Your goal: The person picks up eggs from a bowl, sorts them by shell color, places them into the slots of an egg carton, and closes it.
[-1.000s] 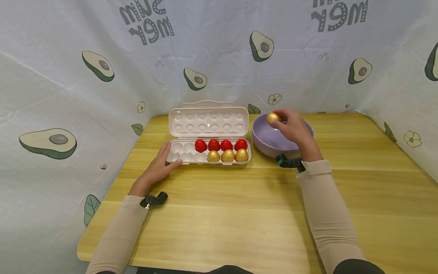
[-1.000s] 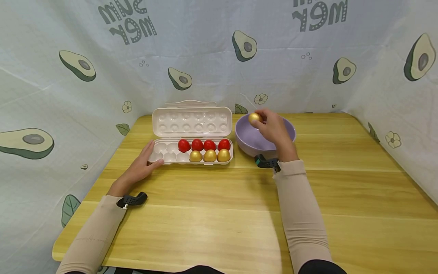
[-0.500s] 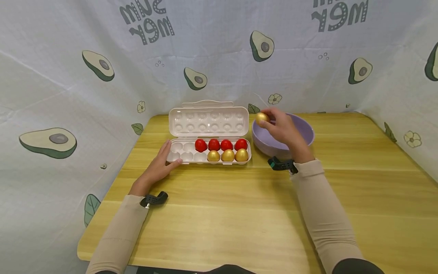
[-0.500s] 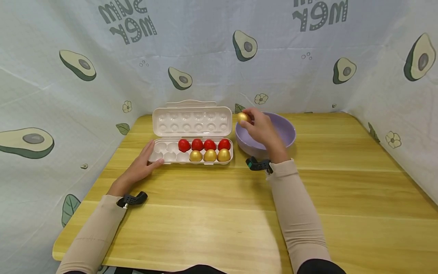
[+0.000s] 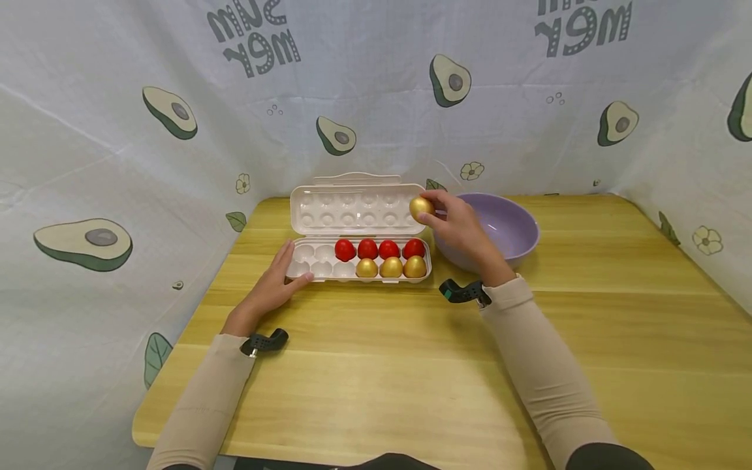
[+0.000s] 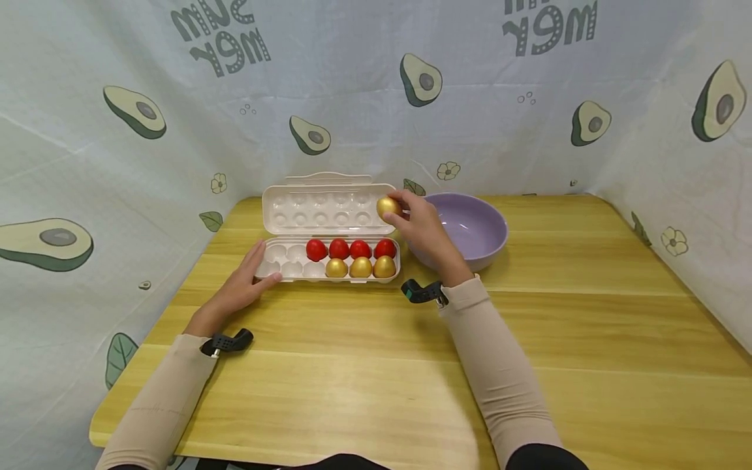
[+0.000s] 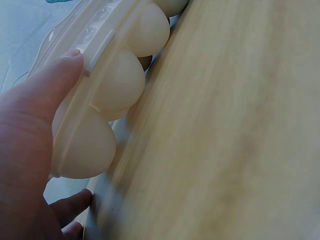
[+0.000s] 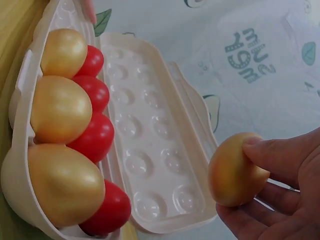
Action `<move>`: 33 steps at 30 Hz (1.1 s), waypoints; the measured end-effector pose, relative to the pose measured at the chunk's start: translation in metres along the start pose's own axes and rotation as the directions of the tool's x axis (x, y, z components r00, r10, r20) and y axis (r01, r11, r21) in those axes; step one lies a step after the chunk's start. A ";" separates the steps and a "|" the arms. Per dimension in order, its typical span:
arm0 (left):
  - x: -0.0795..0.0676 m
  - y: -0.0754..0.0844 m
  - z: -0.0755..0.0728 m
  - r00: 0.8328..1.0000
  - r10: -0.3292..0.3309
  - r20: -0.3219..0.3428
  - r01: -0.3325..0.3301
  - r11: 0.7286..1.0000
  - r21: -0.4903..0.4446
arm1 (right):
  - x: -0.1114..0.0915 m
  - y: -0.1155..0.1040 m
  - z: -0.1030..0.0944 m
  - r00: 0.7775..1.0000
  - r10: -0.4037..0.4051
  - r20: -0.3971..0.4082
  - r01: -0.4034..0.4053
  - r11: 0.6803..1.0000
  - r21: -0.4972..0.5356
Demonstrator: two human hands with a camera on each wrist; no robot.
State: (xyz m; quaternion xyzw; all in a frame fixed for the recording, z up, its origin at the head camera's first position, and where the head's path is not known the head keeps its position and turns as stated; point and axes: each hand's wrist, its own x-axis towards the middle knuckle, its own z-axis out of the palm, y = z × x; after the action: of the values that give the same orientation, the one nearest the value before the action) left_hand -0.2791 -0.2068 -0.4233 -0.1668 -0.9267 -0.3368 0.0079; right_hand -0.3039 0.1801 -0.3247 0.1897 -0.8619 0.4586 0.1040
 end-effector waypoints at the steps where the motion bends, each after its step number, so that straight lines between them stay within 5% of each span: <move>1: 0.000 0.000 0.000 1.000 0.000 0.000 0.000 1.000 0.000 | 0.000 -0.001 0.003 1.000 0.001 0.008 -0.001 1.000 0.019; 6: -0.001 0.001 -0.002 1.000 0.000 0.005 0.000 1.000 0.000 | 0.001 -0.005 0.016 0.999 -0.020 0.035 0.017 0.996 0.092; 33: -0.001 0.002 -0.001 1.000 -0.002 0.008 0.002 1.000 -0.012 | 0.004 -0.023 0.071 0.981 -0.130 0.144 0.109 0.983 0.147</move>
State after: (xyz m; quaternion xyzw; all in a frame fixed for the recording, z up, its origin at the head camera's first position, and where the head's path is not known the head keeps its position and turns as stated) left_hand -0.2776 -0.2066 -0.4217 -0.1673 -0.9249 -0.3415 0.0029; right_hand -0.2981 0.1082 -0.3454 0.2824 -0.8204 0.4946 0.0516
